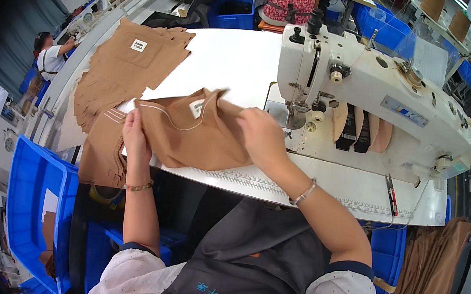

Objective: Sewing and attaching labels to bag components using an industrial sewing machine.

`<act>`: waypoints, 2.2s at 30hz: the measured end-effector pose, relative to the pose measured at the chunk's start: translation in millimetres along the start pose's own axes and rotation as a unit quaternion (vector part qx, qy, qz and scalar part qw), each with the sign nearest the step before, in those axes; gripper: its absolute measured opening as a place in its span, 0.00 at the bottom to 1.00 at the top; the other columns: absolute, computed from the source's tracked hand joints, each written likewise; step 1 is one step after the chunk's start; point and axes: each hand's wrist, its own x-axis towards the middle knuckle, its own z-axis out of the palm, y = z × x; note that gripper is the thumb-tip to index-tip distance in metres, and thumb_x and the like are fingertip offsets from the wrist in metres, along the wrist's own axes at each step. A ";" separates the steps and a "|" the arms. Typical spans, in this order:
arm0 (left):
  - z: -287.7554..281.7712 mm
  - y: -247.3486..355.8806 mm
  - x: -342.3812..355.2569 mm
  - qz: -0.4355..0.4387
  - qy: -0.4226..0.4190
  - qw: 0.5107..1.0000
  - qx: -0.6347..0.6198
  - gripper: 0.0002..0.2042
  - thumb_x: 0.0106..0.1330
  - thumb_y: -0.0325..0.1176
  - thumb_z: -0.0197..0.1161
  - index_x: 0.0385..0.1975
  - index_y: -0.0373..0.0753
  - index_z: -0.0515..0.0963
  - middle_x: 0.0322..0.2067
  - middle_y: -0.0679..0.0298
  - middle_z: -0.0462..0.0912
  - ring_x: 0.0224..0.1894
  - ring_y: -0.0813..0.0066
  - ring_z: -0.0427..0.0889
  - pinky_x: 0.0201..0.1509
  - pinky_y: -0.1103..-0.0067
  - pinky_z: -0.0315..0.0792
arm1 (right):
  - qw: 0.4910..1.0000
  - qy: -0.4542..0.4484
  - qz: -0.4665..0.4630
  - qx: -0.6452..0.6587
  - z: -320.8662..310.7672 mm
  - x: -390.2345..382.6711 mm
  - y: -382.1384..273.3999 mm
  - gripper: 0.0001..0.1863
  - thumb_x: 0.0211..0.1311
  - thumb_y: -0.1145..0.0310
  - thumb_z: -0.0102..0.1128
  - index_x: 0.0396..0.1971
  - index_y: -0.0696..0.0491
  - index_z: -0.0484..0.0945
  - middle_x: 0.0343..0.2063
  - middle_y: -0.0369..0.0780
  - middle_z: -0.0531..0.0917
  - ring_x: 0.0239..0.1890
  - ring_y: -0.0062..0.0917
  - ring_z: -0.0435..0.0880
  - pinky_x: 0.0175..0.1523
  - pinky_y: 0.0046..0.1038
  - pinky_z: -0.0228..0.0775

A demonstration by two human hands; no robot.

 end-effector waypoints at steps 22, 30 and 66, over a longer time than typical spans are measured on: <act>62.0 -21.2 -26.4 0.183 -0.053 0.780 0.596 0.25 0.70 0.39 0.64 0.65 0.40 0.69 0.28 0.54 0.86 0.34 0.53 0.87 0.38 0.65 0.78 | 0.992 -0.107 0.043 -0.046 -83.5 -87.1 -103.0 0.55 0.39 0.49 0.80 0.70 0.49 0.65 0.71 0.47 0.66 0.72 0.42 0.65 0.72 0.50 0.56; 6.1 -35.0 6.4 0.147 -0.080 0.904 0.394 0.25 0.72 0.42 0.64 0.63 0.34 0.72 0.34 0.60 0.78 0.29 0.75 0.72 0.33 0.77 0.70 | 0.968 -0.215 0.088 -0.091 -100.9 -118.8 -84.2 0.19 0.59 0.66 0.57 0.51 0.50 0.81 0.54 0.40 0.84 0.55 0.29 0.83 0.53 0.30 0.78; -31.9 13.2 116.3 0.269 -0.065 0.739 0.614 0.11 0.65 0.35 0.67 0.44 0.39 0.85 0.42 0.58 0.86 0.47 0.56 0.82 0.51 0.65 0.75 | 0.931 -0.062 0.084 -0.351 -236.4 -234.3 33.4 0.22 0.74 0.57 0.54 0.61 0.53 0.73 0.65 0.51 0.73 0.66 0.45 0.72 0.74 0.61 0.48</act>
